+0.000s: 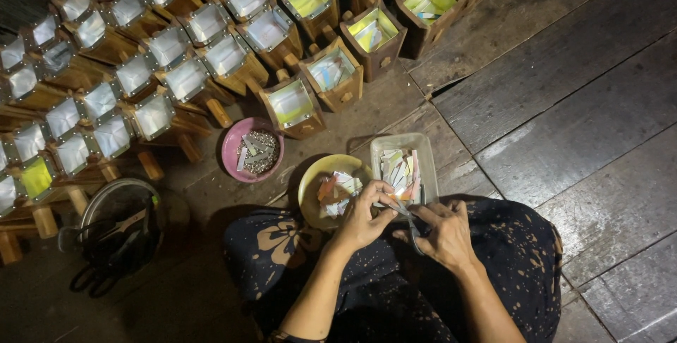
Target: The person sits on the floor and uses scissors to cut small rectangular pieces of paper into smaller strips. The cut pieces are placed into a plastic container, and the process is repeated continuously.
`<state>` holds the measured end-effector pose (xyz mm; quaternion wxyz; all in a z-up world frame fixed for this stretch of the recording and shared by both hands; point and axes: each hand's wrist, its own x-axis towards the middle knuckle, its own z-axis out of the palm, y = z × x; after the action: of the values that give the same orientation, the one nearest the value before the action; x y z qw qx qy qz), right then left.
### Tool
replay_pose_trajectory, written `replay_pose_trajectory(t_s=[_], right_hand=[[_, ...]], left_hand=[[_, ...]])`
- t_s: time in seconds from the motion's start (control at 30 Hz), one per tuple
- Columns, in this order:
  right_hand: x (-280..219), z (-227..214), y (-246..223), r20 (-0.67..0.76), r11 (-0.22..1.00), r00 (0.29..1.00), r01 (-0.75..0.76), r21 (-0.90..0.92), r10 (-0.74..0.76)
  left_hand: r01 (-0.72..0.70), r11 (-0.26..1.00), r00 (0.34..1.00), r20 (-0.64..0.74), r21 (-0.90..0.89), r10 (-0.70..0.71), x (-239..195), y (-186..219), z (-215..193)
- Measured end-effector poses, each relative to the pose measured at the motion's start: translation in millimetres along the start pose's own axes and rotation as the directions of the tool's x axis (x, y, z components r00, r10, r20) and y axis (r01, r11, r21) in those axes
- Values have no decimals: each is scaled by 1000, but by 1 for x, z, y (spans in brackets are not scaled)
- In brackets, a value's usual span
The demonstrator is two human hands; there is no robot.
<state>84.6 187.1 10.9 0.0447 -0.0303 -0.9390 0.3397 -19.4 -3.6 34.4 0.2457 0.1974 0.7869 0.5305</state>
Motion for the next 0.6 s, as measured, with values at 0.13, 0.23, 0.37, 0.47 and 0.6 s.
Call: replay_pose_trajectory(t_s=[0.13,0.23,0.37,0.47,0.6], right_hand=[[-9,19,25,42,1000,999,0,14,-1],[-10,34,33,40,991,996,-80,103,76],[3,25,10,16,902,978,-197,384,207],[6,21,1,18,847,973,-209,489,230],[4,27,7,29,816,970,-220,534,242]], left_hand=[[-8,1000,1000,10,12,8,2,-2,2],[-40,999,999,-4,9,40,5,-8,6],[-61,926,987,-163,-373,-1,8,-35,19],[-47,791,969,-221,-610,-113,5,-34,27],[-17,624,935,-233,-781,-266,3,-40,38]])
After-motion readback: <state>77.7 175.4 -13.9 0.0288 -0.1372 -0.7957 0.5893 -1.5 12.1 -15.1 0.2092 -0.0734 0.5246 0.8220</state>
